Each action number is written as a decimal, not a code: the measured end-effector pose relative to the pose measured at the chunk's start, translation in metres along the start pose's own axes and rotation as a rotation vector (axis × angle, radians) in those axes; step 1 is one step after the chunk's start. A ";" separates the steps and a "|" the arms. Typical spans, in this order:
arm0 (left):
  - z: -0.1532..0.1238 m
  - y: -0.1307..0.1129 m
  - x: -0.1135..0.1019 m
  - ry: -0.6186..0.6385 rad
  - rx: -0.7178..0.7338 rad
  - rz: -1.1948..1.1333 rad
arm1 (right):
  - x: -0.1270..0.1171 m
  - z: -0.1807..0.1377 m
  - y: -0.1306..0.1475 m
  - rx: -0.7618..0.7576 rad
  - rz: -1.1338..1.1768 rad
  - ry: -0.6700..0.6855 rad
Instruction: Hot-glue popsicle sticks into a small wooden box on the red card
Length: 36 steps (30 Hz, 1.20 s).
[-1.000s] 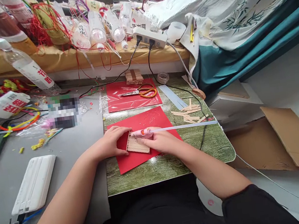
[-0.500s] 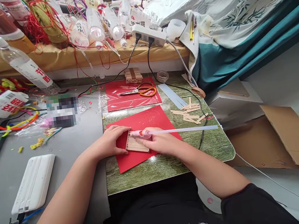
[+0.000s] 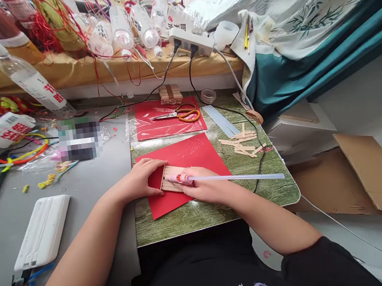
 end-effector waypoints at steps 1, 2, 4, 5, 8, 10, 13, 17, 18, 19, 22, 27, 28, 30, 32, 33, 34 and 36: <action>0.000 0.000 0.000 0.002 0.000 0.005 | 0.001 0.000 -0.001 0.012 0.003 0.008; 0.000 0.001 0.000 0.005 0.002 0.010 | 0.001 -0.001 -0.001 0.020 0.013 0.007; 0.000 0.002 0.001 0.010 0.007 0.021 | 0.002 -0.002 -0.002 0.016 0.049 -0.002; 0.000 0.003 0.001 0.012 0.010 0.024 | 0.003 -0.002 -0.003 0.014 0.064 -0.006; 0.000 0.004 0.002 0.011 0.015 0.024 | 0.003 -0.003 -0.003 0.027 0.068 -0.007; 0.000 0.004 0.002 0.010 0.017 0.025 | 0.004 -0.004 -0.002 0.018 0.053 0.010; 0.001 0.004 0.002 0.009 0.020 0.029 | 0.004 -0.004 -0.001 -0.026 0.048 0.046; 0.001 0.004 0.002 0.009 0.021 0.023 | 0.004 -0.004 0.000 -0.051 0.037 0.064; 0.001 0.004 0.002 0.008 0.021 0.021 | 0.004 -0.004 0.000 -0.060 0.032 0.066; 0.001 0.005 0.003 0.008 0.021 0.020 | 0.004 -0.003 0.000 -0.068 0.026 0.070; 0.001 0.007 0.004 0.000 0.021 0.025 | 0.006 -0.003 -0.003 -0.076 0.000 0.071; 0.001 0.006 0.003 0.000 0.026 0.031 | 0.009 -0.004 -0.009 -0.049 -0.026 0.055; 0.001 0.006 0.003 -0.001 0.026 0.033 | 0.009 -0.004 -0.009 -0.055 -0.022 0.060; 0.001 0.004 0.003 0.000 0.024 0.037 | 0.008 -0.004 -0.008 -0.069 -0.018 0.066; 0.001 0.004 0.003 0.003 0.017 0.043 | 0.008 -0.004 -0.007 -0.076 -0.019 0.070; 0.001 0.004 0.003 0.004 0.014 0.044 | 0.008 -0.005 -0.007 -0.075 -0.017 0.072; 0.001 0.004 0.003 0.005 0.011 0.044 | 0.008 -0.005 -0.006 -0.069 -0.013 0.073; 0.001 0.005 0.003 0.006 0.010 0.043 | 0.009 -0.005 -0.007 -0.037 0.003 0.072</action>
Point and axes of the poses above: each hand's wrist, its own z-axis towards the middle knuckle, its own x-axis out of the palm, y = z × x, the point moved 1 cm from there along z, towards the middle knuckle
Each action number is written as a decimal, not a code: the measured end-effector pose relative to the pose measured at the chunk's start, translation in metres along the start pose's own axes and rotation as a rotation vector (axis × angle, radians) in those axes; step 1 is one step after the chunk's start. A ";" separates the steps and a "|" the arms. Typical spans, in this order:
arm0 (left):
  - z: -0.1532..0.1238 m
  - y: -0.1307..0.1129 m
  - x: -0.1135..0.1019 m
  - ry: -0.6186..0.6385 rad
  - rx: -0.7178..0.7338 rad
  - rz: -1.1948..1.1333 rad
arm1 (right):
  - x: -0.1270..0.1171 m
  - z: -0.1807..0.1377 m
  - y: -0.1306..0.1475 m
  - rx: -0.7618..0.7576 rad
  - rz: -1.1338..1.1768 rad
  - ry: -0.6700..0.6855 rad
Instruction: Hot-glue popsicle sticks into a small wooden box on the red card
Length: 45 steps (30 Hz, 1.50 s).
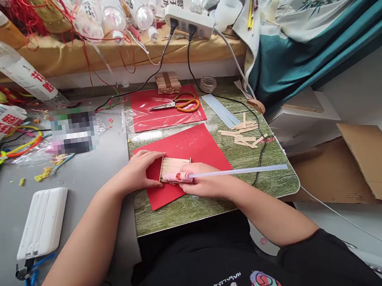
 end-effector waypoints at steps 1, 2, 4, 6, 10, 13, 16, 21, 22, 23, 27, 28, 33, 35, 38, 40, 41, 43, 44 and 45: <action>0.000 0.000 0.000 0.000 0.001 -0.002 | 0.001 0.000 -0.001 0.019 0.007 -0.001; 0.000 0.000 0.000 0.000 0.002 -0.005 | 0.002 -0.001 -0.001 0.041 0.011 -0.004; 0.000 0.001 0.001 -0.002 0.003 -0.009 | 0.004 -0.001 -0.003 0.085 0.014 -0.018; 0.000 0.001 0.001 -0.004 0.006 -0.014 | 0.005 0.000 -0.002 0.099 0.011 -0.022; 0.001 0.002 0.002 -0.003 0.011 -0.019 | 0.003 0.005 0.003 0.035 -0.021 -0.001; 0.001 0.001 0.002 -0.005 0.012 -0.022 | 0.001 0.009 0.008 0.009 -0.036 0.021; 0.001 0.001 0.001 -0.003 0.009 -0.026 | 0.000 0.012 0.011 0.013 -0.037 0.032; 0.000 0.002 0.002 -0.003 0.008 -0.025 | -0.001 0.013 0.014 0.024 -0.025 0.045; 0.000 0.002 0.002 -0.005 0.006 -0.024 | -0.001 0.013 0.015 0.028 -0.021 0.046; 0.000 0.002 0.002 -0.007 0.004 -0.023 | -0.002 0.013 0.015 0.031 -0.017 0.046; 0.000 0.002 0.003 -0.007 0.001 -0.017 | -0.002 0.011 0.015 0.026 -0.002 0.048; 0.000 0.002 0.003 -0.007 0.002 -0.014 | -0.002 0.011 0.014 0.022 -0.003 0.051; 0.001 0.001 0.002 -0.007 -0.004 -0.007 | 0.000 0.013 0.007 0.006 -0.010 0.065; 0.001 0.001 0.002 -0.005 -0.007 -0.006 | 0.000 0.013 0.005 0.003 -0.005 0.058; 0.001 0.001 0.002 -0.006 -0.006 -0.006 | 0.000 0.013 0.003 -0.017 -0.010 0.062; 0.001 0.001 0.002 -0.007 -0.007 -0.006 | -0.001 0.013 0.002 -0.025 -0.012 0.066; 0.001 0.001 0.002 -0.008 -0.008 -0.007 | -0.001 0.013 0.001 -0.025 -0.011 0.065; 0.001 0.001 0.002 -0.008 -0.008 -0.010 | 0.000 0.013 0.000 -0.020 -0.013 0.065; 0.001 0.001 0.003 -0.008 -0.008 -0.011 | 0.000 0.013 0.000 -0.020 -0.019 0.067; 0.001 0.002 0.003 -0.008 -0.010 -0.013 | 0.000 0.013 -0.001 -0.023 -0.028 0.071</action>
Point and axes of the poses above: each hand's wrist, its own z-axis towards the middle knuckle, its own x-axis out of the palm, y = z × x, the point moved 1 cm from there along z, towards the middle knuckle
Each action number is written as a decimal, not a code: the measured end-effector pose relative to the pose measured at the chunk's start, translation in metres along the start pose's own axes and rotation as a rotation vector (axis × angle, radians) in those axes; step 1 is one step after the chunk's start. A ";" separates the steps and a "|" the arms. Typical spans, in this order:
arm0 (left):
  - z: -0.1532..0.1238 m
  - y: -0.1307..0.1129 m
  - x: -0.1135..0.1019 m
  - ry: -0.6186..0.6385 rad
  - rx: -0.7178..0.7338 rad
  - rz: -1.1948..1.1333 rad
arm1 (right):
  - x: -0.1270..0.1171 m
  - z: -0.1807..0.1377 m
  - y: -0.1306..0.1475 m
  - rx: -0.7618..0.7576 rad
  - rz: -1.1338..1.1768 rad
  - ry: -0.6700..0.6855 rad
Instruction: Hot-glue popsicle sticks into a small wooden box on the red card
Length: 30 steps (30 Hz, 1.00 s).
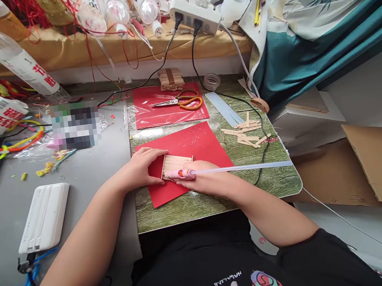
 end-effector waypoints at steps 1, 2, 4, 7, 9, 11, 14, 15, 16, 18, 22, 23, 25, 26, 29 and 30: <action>0.000 0.000 0.000 0.001 -0.001 -0.002 | 0.000 0.000 0.000 -0.006 -0.007 0.004; 0.000 0.001 0.000 0.002 -0.001 -0.003 | 0.001 0.000 -0.001 -0.013 -0.004 0.006; 0.000 0.001 0.001 0.003 0.001 -0.004 | 0.001 -0.002 -0.001 -0.013 0.030 -0.006; 0.000 0.001 0.000 0.004 0.008 -0.005 | 0.000 -0.005 -0.001 0.035 0.101 -0.040; 0.000 0.001 0.000 0.006 0.005 -0.010 | -0.001 -0.007 -0.001 0.061 0.114 -0.056; 0.000 0.000 -0.001 0.011 -0.002 -0.017 | -0.001 -0.007 -0.001 0.056 0.104 -0.061; 0.000 0.000 -0.001 0.022 -0.014 -0.023 | -0.001 -0.006 -0.004 0.027 0.085 -0.058; 0.001 0.000 -0.001 0.024 -0.016 -0.023 | 0.000 -0.006 -0.006 0.020 0.081 -0.058; 0.001 0.000 -0.001 0.025 -0.015 -0.021 | 0.000 -0.005 -0.007 0.015 0.075 -0.059; 0.001 0.001 0.000 0.021 -0.011 -0.013 | 0.002 -0.004 -0.009 -0.001 0.049 -0.056; 0.000 0.000 -0.001 0.014 0.001 -0.002 | 0.004 -0.002 -0.009 -0.016 -0.002 -0.040; 0.000 0.000 -0.001 0.012 0.003 -0.002 | 0.004 -0.001 -0.008 -0.008 0.003 -0.039; 0.000 0.000 -0.001 0.010 0.006 -0.001 | 0.004 0.000 -0.007 0.017 0.025 -0.043; 0.000 0.000 -0.001 0.010 0.005 0.001 | 0.003 0.000 -0.006 0.027 0.033 -0.043; 0.000 0.001 0.000 0.008 0.003 0.004 | 0.002 0.000 -0.002 0.032 0.034 -0.033; 0.000 0.001 0.000 0.008 0.004 0.004 | 0.002 0.000 -0.001 0.029 0.032 -0.032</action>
Point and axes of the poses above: each hand's wrist, its own z-axis towards the middle knuckle, its own x-axis out of the palm, y = z × x, the point moved 1 cm from there along z, towards the middle knuckle
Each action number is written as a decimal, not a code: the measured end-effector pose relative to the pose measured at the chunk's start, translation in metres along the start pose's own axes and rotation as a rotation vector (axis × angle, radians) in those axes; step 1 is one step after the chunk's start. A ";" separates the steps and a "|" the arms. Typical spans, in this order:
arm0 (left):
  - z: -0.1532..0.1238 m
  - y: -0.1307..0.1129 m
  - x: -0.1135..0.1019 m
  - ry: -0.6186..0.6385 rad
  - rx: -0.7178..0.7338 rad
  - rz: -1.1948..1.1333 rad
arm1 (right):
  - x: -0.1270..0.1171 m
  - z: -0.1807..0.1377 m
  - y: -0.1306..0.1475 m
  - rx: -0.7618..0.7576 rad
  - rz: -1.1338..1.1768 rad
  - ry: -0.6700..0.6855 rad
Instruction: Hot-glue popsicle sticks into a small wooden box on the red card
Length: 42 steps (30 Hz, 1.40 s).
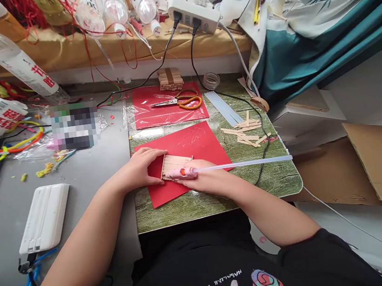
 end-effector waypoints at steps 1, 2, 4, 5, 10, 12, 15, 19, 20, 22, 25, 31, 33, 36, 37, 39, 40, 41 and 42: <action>0.000 0.000 0.000 -0.002 0.001 0.000 | -0.001 0.000 0.001 -0.005 0.001 -0.002; 0.000 0.000 0.000 -0.003 0.002 0.000 | -0.001 0.000 0.002 -0.011 0.006 -0.004; 0.000 0.000 0.001 -0.005 0.003 0.000 | -0.001 -0.001 0.003 -0.017 0.020 -0.004; 0.000 -0.001 0.000 -0.007 0.002 0.000 | -0.001 -0.001 0.004 -0.017 0.028 0.000; -0.001 -0.002 -0.001 -0.002 0.004 -0.004 | 0.001 0.000 0.002 0.000 0.070 -0.005; -0.001 -0.002 -0.001 0.000 0.005 -0.007 | 0.002 0.000 0.000 -0.014 0.091 -0.010; -0.001 -0.002 -0.002 -0.001 0.000 -0.012 | 0.003 0.000 -0.003 -0.031 0.103 -0.014; 0.000 -0.002 -0.002 0.000 -0.003 -0.014 | 0.003 -0.001 -0.005 -0.030 0.081 -0.010; 0.000 -0.003 -0.002 -0.001 -0.003 -0.013 | 0.002 -0.001 -0.004 -0.027 0.078 -0.009; 0.000 -0.003 -0.002 -0.004 -0.001 -0.009 | 0.002 -0.001 -0.004 -0.026 0.066 -0.006; 0.000 -0.003 -0.002 -0.006 0.003 -0.003 | 0.001 0.000 -0.003 -0.043 0.018 0.019; 0.000 -0.003 -0.002 -0.007 -0.003 0.002 | 0.002 0.001 -0.003 -0.042 0.007 0.021; 0.000 -0.003 -0.002 -0.006 -0.002 0.004 | 0.002 0.000 -0.002 -0.023 0.027 0.001; 0.000 -0.004 -0.002 -0.002 0.003 0.008 | 0.002 0.000 -0.001 0.018 0.040 -0.020; 0.000 -0.004 -0.003 -0.002 0.003 0.008 | 0.002 0.000 0.000 0.034 0.046 -0.027; 0.000 -0.004 -0.003 -0.003 0.003 0.008 | 0.002 0.000 0.000 0.073 0.069 -0.049; 0.000 -0.004 -0.003 -0.004 0.002 0.008 | 0.001 0.001 0.001 0.095 0.084 -0.068; 0.000 -0.004 -0.003 -0.003 0.001 0.006 | 0.001 0.001 0.001 0.117 0.102 -0.088; 0.000 -0.004 -0.003 -0.002 -0.002 0.005 | 0.001 0.001 0.001 0.136 0.122 -0.106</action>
Point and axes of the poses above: each hand's wrist, its own z-axis towards the middle knuckle, its own x-axis out of the palm, y = z × x, the point moved 1 cm from there along z, towards the middle knuckle
